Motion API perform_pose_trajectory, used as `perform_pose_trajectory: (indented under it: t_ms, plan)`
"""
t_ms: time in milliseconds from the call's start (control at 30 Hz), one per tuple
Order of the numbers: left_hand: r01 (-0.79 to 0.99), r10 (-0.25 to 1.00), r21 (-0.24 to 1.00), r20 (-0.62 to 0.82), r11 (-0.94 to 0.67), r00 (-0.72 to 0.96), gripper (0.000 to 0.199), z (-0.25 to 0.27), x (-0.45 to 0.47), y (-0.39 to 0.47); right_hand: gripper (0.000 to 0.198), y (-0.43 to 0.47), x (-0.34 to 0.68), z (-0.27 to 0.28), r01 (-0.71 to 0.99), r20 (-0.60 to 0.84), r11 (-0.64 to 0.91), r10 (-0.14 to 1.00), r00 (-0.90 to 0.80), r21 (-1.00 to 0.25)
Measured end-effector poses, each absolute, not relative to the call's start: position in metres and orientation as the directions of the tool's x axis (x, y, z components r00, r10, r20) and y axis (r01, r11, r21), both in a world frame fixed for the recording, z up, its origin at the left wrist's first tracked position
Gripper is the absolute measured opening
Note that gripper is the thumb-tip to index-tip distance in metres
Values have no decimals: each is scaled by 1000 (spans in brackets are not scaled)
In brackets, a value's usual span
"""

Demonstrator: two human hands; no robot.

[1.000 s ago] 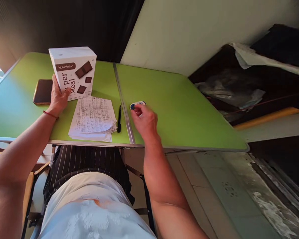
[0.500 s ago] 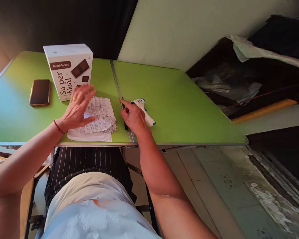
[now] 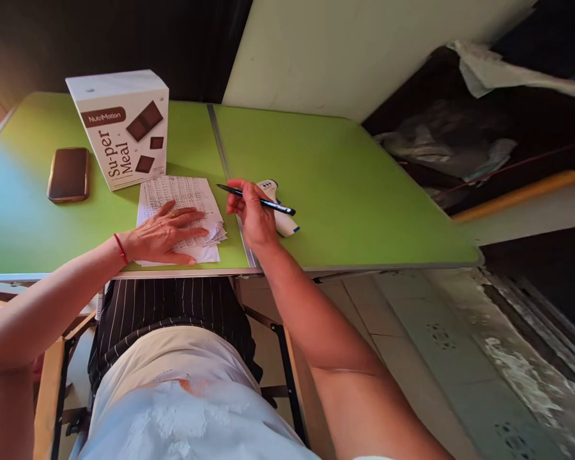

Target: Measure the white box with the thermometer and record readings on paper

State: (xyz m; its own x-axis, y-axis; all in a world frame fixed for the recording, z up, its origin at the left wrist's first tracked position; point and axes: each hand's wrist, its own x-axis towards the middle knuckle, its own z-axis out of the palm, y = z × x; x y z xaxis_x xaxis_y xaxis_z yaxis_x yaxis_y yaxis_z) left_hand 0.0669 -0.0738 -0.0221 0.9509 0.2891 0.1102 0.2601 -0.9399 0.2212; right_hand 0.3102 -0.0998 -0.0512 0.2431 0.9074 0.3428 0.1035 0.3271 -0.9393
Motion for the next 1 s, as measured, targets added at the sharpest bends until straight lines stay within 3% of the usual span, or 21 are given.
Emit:
perform_pose_trajectory:
  t_ms: [100, 367, 700, 1000]
  plan:
    - [219, 251, 214, 134, -952, 959, 62, -27, 69, -72, 61, -99, 304, -46, 107, 282, 265, 938, 201, -958]
    - [184, 230, 206, 225, -961, 947, 62, -27, 68, -70, 24, -112, 296, -57, 231, 156, 109, 968, 198, -967]
    - [203, 248, 208, 223, -957, 943, 70, -33, 68, -69, 11, -118, 297, -57, 493, 300, 167, 932, 204, -854]
    - [202, 247, 205, 228, -958, 942, 74, -33, 68, -68, 10, -118, 294, -57, 481, 297, 155, 926, 233, -863]
